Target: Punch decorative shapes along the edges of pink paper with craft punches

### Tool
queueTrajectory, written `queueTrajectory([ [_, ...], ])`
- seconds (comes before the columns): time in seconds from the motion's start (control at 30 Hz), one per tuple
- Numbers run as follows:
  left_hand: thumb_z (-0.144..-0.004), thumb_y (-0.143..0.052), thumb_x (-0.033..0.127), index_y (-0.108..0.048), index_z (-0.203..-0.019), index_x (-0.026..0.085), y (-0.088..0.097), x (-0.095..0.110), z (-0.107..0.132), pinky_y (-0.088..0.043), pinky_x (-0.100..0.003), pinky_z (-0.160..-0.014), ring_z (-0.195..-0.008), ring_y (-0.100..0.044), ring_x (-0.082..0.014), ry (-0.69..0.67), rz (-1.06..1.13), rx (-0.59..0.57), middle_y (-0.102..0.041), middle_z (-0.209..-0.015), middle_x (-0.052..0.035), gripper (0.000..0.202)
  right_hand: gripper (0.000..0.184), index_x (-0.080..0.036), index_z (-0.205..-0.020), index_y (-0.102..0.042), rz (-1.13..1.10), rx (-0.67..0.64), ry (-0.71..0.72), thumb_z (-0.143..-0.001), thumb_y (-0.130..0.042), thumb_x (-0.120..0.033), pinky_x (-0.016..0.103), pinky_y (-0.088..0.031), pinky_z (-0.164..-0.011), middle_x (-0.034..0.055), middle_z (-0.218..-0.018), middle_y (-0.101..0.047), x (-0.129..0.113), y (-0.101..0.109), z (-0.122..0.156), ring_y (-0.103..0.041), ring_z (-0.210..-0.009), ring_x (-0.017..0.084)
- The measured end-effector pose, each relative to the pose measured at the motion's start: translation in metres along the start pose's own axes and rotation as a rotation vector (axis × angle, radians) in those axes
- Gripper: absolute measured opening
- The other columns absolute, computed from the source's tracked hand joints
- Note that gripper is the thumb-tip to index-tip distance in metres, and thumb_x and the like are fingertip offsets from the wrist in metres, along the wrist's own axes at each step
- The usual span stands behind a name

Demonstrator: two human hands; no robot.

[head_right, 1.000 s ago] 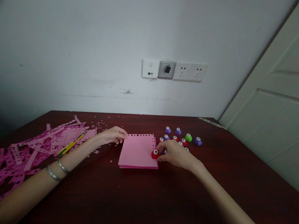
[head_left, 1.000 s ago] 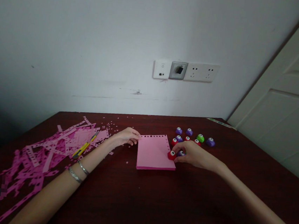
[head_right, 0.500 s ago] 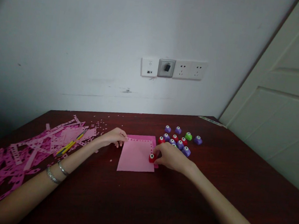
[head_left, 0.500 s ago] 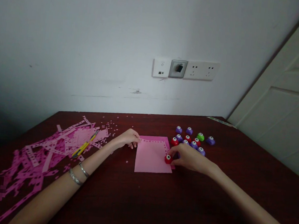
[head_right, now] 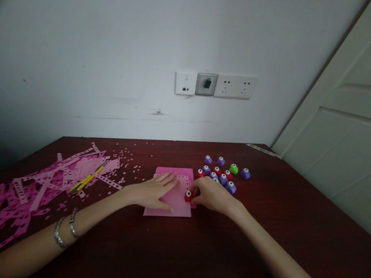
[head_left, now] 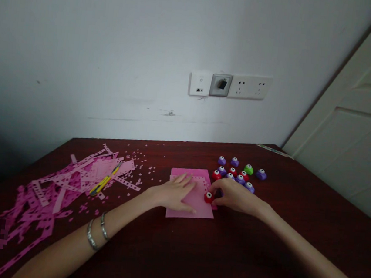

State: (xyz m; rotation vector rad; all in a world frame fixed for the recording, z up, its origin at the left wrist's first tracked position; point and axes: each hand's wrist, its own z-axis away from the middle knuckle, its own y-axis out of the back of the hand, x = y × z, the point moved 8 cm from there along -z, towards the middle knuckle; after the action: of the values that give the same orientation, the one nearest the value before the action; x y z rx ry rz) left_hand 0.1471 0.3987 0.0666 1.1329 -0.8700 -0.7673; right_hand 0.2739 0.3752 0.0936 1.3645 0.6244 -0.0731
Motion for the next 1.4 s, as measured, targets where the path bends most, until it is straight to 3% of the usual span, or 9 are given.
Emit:
queueTrajectory([
  [0.17, -0.074, -0.033, 0.073, -0.006, -0.142, 0.012, -0.017, 0.0, -0.003, -0.009, -0.047, -0.108, -0.135, 0.001, -0.0326, 0.025, 0.042, -0.072, 0.001, -0.148, -0.015, 0.096, 0.018, -0.021, -0.085, -0.071, -0.006, -0.026, 0.0, -0.068, -0.066, -0.024, 0.024, -0.039, -0.059, 0.0015, -0.077, -0.069, -0.001, 0.0, 0.001, -0.06, -0.067, 0.016],
  [0.7, -0.075, -0.028, 0.074, -0.003, -0.143, 0.013, -0.014, -0.001, -0.005, -0.01, -0.047, -0.107, -0.135, 0.005, -0.032, 0.048, 0.074, -0.09, 0.005, -0.148, -0.0149, 0.094, 0.015, -0.02, -0.08, -0.069, 0.029, -0.05, -0.009, -0.066, -0.069, -0.025, 0.024, -0.037, -0.058, 0.0011, -0.074, -0.068, -0.003, -0.002, 0.003, -0.058, -0.066, 0.015],
  [0.83, -0.076, -0.029, 0.073, -0.001, -0.142, 0.012, -0.012, 0.002, -0.004, -0.01, -0.046, -0.107, -0.135, 0.004, -0.0318, 0.035, 0.062, -0.076, 0.003, -0.148, -0.0159, 0.095, 0.023, -0.02, -0.085, -0.069, 0.023, -0.007, -0.008, -0.063, -0.071, -0.026, 0.024, -0.039, -0.058, 0.0017, -0.078, -0.068, -0.005, 0.006, 0.005, -0.059, -0.069, 0.016],
  [0.9, -0.077, -0.03, 0.071, -0.007, -0.142, 0.011, -0.001, 0.005, -0.004, -0.013, -0.046, -0.106, -0.135, -0.002, -0.0326, 0.042, 0.058, 0.008, -0.002, -0.148, -0.0172, 0.091, 0.022, -0.018, -0.083, -0.068, 0.0, 0.043, -0.039, -0.065, -0.07, -0.031, 0.024, -0.04, -0.058, 0.0028, -0.078, -0.068, -0.005, 0.016, 0.008, -0.059, -0.069, 0.016],
  [1.0, -0.084, -0.032, 0.06, -0.037, -0.131, 0.012, 0.027, 0.01, -0.001, -0.025, -0.044, -0.101, -0.128, -0.025, -0.0306, 0.07, 0.08, 0.263, -0.027, -0.14, -0.0173, 0.067, 0.03, -0.015, -0.071, -0.065, -0.102, 0.039, -0.203, -0.074, -0.06, -0.044, 0.023, -0.039, -0.049, 0.005, -0.067, -0.067, 0.005, 0.021, 0.015, -0.057, -0.055, 0.013],
  [1.1, -0.089, -0.031, 0.042, -0.059, -0.096, 0.014, 0.042, 0.009, -0.002, -0.038, -0.036, -0.087, -0.099, -0.05, -0.0212, 0.09, 0.197, 0.406, -0.056, -0.105, -0.0106, 0.04, 0.048, -0.013, -0.065, -0.06, -0.284, -0.116, -0.336, -0.079, -0.048, -0.057, 0.019, -0.033, -0.036, 0.0058, -0.058, -0.065, 0.015, 0.004, 0.023, -0.05, -0.04, 0.009],
  [1.2, -0.087, -0.032, 0.031, -0.059, -0.073, 0.014, 0.034, 0.002, -0.012, -0.042, -0.029, -0.066, -0.067, -0.053, -0.013, 0.129, 0.445, 0.304, -0.058, -0.072, -0.0043, 0.035, 0.057, -0.012, -0.064, -0.059, -0.425, -0.236, -0.359, -0.077, -0.044, -0.065, 0.017, -0.031, -0.032, 0.0053, -0.052, -0.063, 0.018, -0.016, 0.026, -0.046, -0.035, 0.007],
  [1.3, -0.084, -0.035, 0.033, -0.06, -0.073, 0.013, 0.017, 0.0, -0.021, -0.039, -0.025, -0.053, -0.053, -0.049, -0.0096, 0.168, 0.689, 0.109, -0.058, -0.066, -0.0035, 0.033, 0.063, -0.011, -0.062, -0.06, -0.486, -0.296, -0.373, -0.074, -0.042, -0.07, 0.017, -0.03, -0.03, 0.0039, -0.046, -0.059, 0.023, -0.03, 0.023, -0.044, -0.032, 0.006],
  [1.4, -0.084, -0.035, 0.038, -0.062, -0.078, 0.012, 0.006, 0.003, -0.027, -0.036, -0.025, -0.046, -0.045, -0.045, -0.0089, 0.206, 0.783, -0.051, -0.059, -0.065, -0.0049, 0.038, 0.066, -0.01, -0.062, -0.062, -0.479, -0.347, -0.393, -0.074, -0.04, -0.071, 0.017, -0.028, -0.029, 0.0032, -0.043, -0.057, 0.026, -0.038, 0.019, -0.041, -0.029, 0.006],
])
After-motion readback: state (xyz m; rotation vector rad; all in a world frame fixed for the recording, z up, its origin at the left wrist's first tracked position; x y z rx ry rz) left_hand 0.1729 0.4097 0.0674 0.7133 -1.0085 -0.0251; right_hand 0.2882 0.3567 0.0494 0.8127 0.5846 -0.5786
